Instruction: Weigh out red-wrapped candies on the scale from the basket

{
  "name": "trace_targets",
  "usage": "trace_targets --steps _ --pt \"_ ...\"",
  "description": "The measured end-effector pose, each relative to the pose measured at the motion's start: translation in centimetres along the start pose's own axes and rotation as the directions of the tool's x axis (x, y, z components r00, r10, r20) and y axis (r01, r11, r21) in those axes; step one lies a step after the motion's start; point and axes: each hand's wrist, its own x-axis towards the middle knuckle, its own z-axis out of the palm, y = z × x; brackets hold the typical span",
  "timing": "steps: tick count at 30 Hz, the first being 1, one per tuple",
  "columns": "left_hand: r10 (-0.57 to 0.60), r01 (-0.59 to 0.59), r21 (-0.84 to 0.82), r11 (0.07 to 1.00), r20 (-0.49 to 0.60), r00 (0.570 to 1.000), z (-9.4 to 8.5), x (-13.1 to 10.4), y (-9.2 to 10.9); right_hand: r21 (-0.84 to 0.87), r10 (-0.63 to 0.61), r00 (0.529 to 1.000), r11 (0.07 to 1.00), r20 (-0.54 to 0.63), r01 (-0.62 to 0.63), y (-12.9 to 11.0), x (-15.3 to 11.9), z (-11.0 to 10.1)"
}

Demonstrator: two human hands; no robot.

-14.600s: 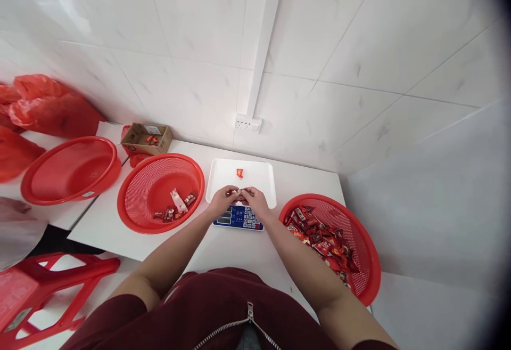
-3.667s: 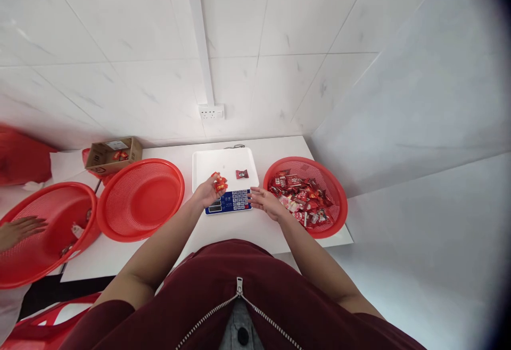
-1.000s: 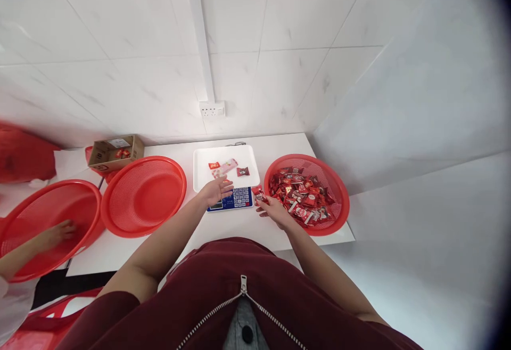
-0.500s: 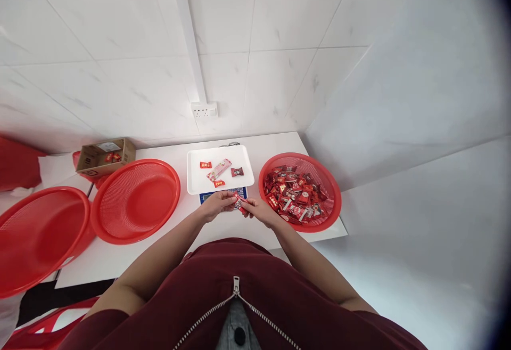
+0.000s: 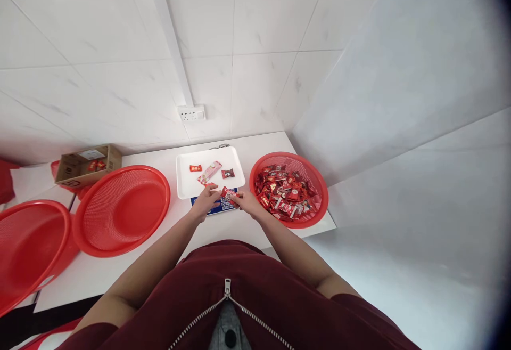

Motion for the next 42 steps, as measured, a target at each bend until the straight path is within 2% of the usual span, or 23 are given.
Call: trace_targets --steps 6,9,12,15,18,20,23,25,28,32,36,38,42 --pt "-0.006 0.000 -0.052 0.999 -0.114 0.993 -1.6 -0.2 0.8 0.029 -0.046 0.999 0.999 0.028 0.045 -1.9 3.0 0.6" --pt "-0.017 0.003 -0.090 0.996 -0.150 0.989 -2.9 -0.6 0.7 -0.198 -0.121 0.993 0.973 -0.007 0.117 -1.5 3.4 -0.3" --pt "-0.040 0.018 -0.131 0.991 -0.170 0.985 -4.3 -1.1 0.0 -0.443 -0.200 0.973 0.887 -0.111 0.131 0.0 2.7 -3.1" --pt "-0.078 0.050 -0.165 0.985 -0.169 0.983 -5.5 -1.7 -0.8 -0.546 -0.182 0.964 0.837 -0.197 0.046 2.1 1.2 -6.8" --pt "-0.111 0.082 -0.179 0.980 -0.157 0.981 -6.1 -2.1 -1.6 -0.648 -0.115 0.979 0.761 -0.170 -0.023 4.2 -0.3 -9.4" --pt "-0.130 0.103 -0.179 0.978 -0.148 0.980 -6.1 -2.2 -1.9 -0.708 -0.068 0.991 0.705 -0.116 -0.035 5.3 -0.8 -10.0" --pt "-0.149 0.127 -0.175 0.976 -0.118 0.982 -5.4 -2.2 -2.0 -0.775 -0.031 0.996 0.631 -0.086 -0.047 6.1 -0.4 -9.8" --pt "-0.149 0.133 -0.164 0.977 -0.091 0.985 -4.9 -2.1 -1.8 -0.800 -0.037 0.993 0.595 -0.116 -0.071 6.0 0.4 -9.5" --pt "-0.131 0.124 -0.123 0.985 -0.056 0.990 -4.1 -2.2 -1.4 -0.817 -0.081 0.971 0.559 -0.224 -0.142 5.7 1.9 -9.7" --pt "-0.115 0.112 -0.091 0.989 -0.026 0.993 -3.9 -2.6 -1.2 -0.794 -0.093 0.929 0.553 -0.359 -0.251 5.7 3.7 -11.0" --pt "-0.132 0.127 -0.103 0.987 -0.043 0.990 -4.3 -3.1 -1.3 -0.745 -0.068 0.889 0.576 -0.453 -0.336 6.1 5.2 -12.7" --pt "-0.152 0.144 -0.115 0.983 -0.069 0.986 -4.5 -3.2 -1.3 -0.737 -0.075 0.881 0.583 -0.468 -0.342 6.1 5.9 -13.4" --pt "-0.178 0.166 -0.128 0.978 -0.092 0.980 -4.5 -3.2 -1.4 -0.756 -0.100 0.905 0.591 -0.414 -0.281 5.8 7.2 -14.5"
